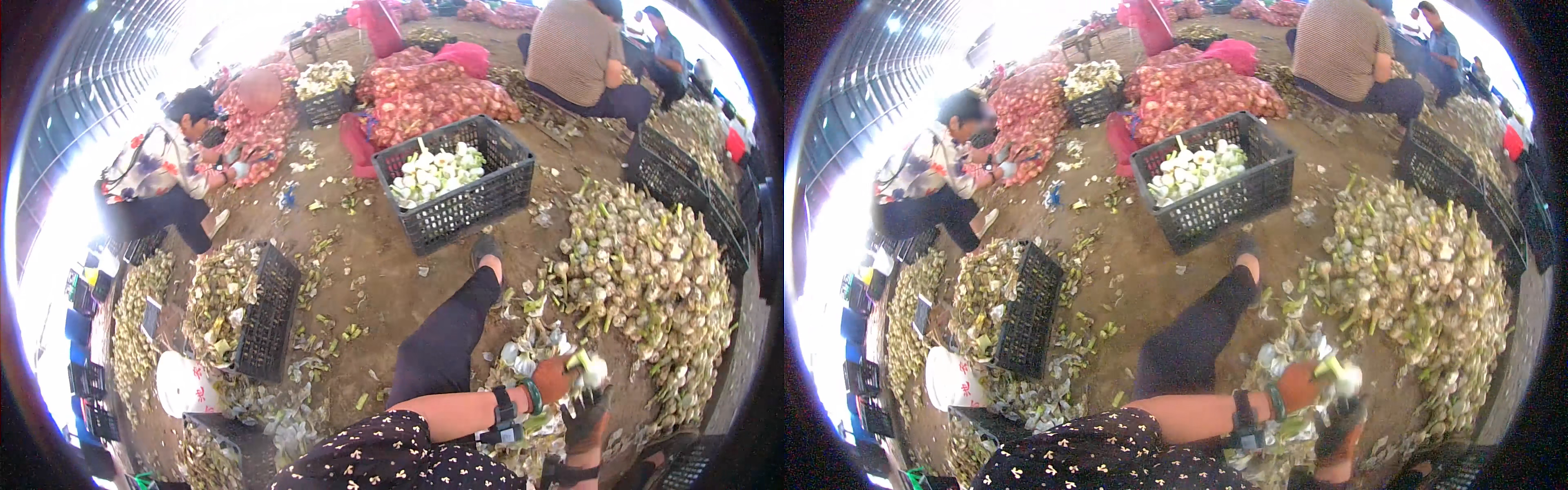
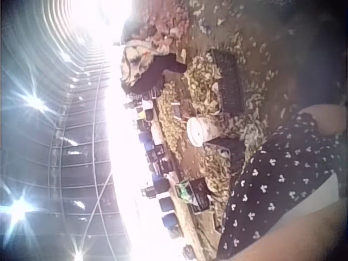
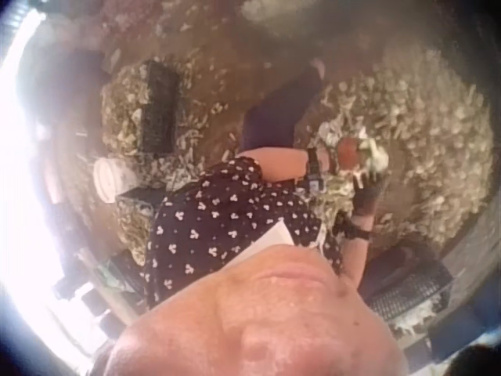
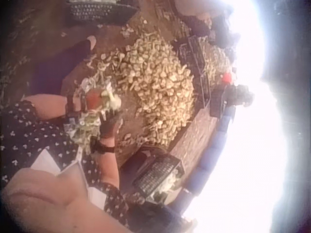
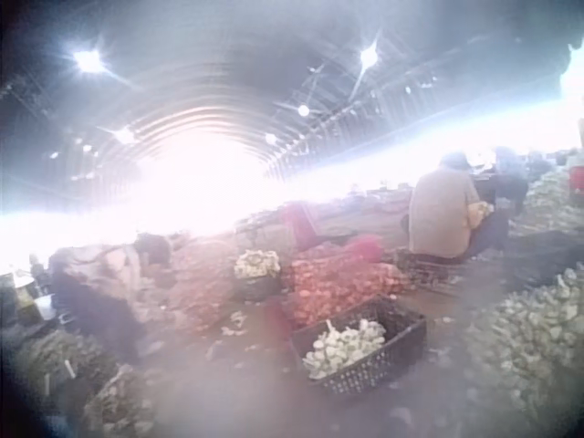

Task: Peeling and processing garlic bulbs for agricultural distribution.

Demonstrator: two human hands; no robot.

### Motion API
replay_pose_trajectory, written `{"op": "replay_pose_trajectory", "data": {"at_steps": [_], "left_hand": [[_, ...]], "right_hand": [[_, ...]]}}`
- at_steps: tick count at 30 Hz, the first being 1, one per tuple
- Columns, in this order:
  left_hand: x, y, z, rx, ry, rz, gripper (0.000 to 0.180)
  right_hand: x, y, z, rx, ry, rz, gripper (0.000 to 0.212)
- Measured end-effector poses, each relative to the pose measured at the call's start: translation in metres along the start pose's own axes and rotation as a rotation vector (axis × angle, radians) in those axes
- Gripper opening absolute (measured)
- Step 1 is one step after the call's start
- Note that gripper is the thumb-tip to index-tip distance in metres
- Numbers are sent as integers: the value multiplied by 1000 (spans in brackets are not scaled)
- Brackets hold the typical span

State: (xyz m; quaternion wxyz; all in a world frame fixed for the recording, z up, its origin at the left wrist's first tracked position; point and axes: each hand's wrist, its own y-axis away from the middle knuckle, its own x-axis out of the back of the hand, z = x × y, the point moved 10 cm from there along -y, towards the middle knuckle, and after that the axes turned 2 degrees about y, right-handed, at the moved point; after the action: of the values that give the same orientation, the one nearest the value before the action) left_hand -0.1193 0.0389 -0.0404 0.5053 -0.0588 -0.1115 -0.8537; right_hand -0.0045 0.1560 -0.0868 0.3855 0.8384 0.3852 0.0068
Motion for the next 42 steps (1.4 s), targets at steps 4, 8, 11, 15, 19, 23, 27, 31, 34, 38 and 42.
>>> {"op": "replay_pose_trajectory", "data": {"at_steps": [4, 8, 11, 15, 19, 23, 27, 31, 34, 38, 42], "left_hand": [[-1, 2, 0, -91, -71, 150, 31], [-42, 22, 31, -519, -188, 51, 33], [-41, 26, 43, -496, -442, -97, 39], [-4, -15, -23, 10, -247, 111, 39], [42, -40, -15, 138, 120, 15, 28], [-28, 6, 20, -264, -566, -544, 39], [-18, 4, 58, -286, -291, -246, 32], [-19, 16, 72, -420, -355, -171, 27], [-16, 20, 75, -549, -453, -74, 29], [-21, 30, 89, -740, -543, -115, 36], [-26, 36, 94, -882, -602, -166, 37]], "right_hand": [[-2, 11, -20, 363, 66, -43, 55], [-5, 2, -35, 548, -15, -426, 55], [-49, 10, -23, 303, -284, -628, 47], [-6, -22, -39, 581, 164, -294, 40], [-8, 4, -57, 347, 49, -311, 45], [-14, 27, -50, -3, -416, -373, 43], [1, 28, -60, 394, 48, -237, 41], [-14, 35, -55, 398, 159, -172, 45], [-19, 37, -60, 426, 247, -193, 47], [-9, 34, -61, 249, 375, -292, 49], [-18, 45, -57, 98, 683, -494, 49]]}}
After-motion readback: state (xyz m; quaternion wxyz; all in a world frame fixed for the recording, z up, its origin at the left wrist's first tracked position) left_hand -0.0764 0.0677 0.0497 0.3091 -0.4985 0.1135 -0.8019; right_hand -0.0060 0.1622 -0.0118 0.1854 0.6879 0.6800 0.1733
